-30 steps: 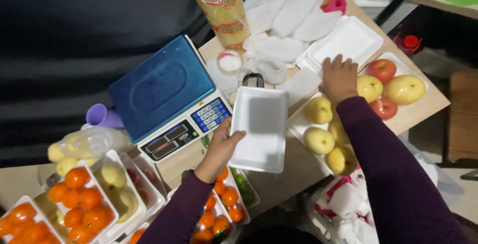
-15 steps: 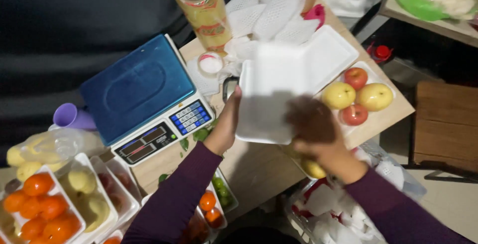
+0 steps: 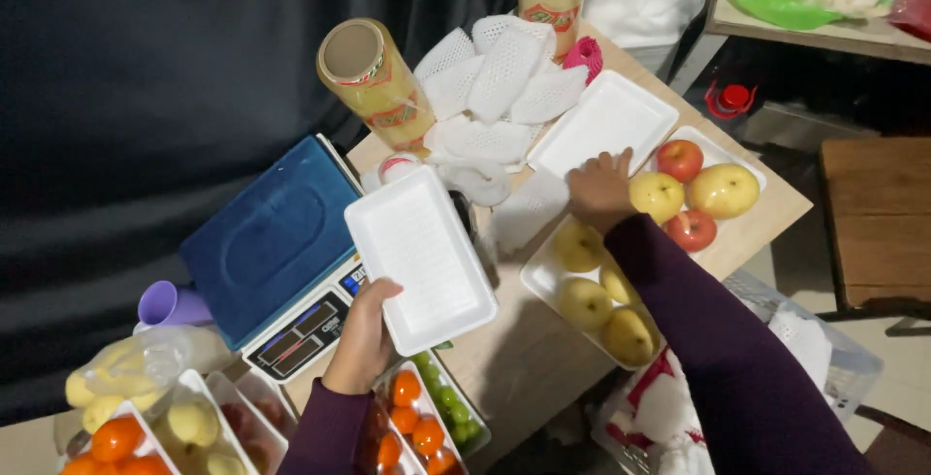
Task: The person sorts and packs fruit by hand, removing foam sleeves from pears and placing apples and pears onto trays and a digital scale.
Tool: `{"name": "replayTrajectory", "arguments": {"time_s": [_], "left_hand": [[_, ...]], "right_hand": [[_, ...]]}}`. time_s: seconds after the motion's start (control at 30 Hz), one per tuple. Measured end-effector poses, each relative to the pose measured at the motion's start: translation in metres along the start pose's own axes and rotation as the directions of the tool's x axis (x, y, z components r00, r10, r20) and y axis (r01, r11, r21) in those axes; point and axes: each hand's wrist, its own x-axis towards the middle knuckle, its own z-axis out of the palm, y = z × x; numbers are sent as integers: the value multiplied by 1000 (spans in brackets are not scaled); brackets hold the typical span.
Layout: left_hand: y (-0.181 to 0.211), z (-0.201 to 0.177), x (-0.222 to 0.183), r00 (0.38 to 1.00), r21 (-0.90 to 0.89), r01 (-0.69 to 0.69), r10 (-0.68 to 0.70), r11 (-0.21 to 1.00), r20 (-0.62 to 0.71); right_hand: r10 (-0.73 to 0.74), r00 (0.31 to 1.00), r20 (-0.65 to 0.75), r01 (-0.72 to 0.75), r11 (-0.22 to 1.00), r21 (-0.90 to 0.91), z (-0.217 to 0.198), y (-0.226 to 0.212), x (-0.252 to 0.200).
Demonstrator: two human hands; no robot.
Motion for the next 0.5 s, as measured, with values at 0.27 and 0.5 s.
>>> {"name": "replayTrajectory", "arguments": {"time_s": [0.27, 0.5], "left_hand": [[16, 85, -31, 979, 131, 157, -172, 979, 109], [-18, 190, 30, 843, 158, 88, -158, 983, 514]], "right_hand": [[-156, 914, -376, 107, 983, -147, -65, 19, -6], [154, 796, -585, -519, 671, -530, -160, 205, -89]]}}
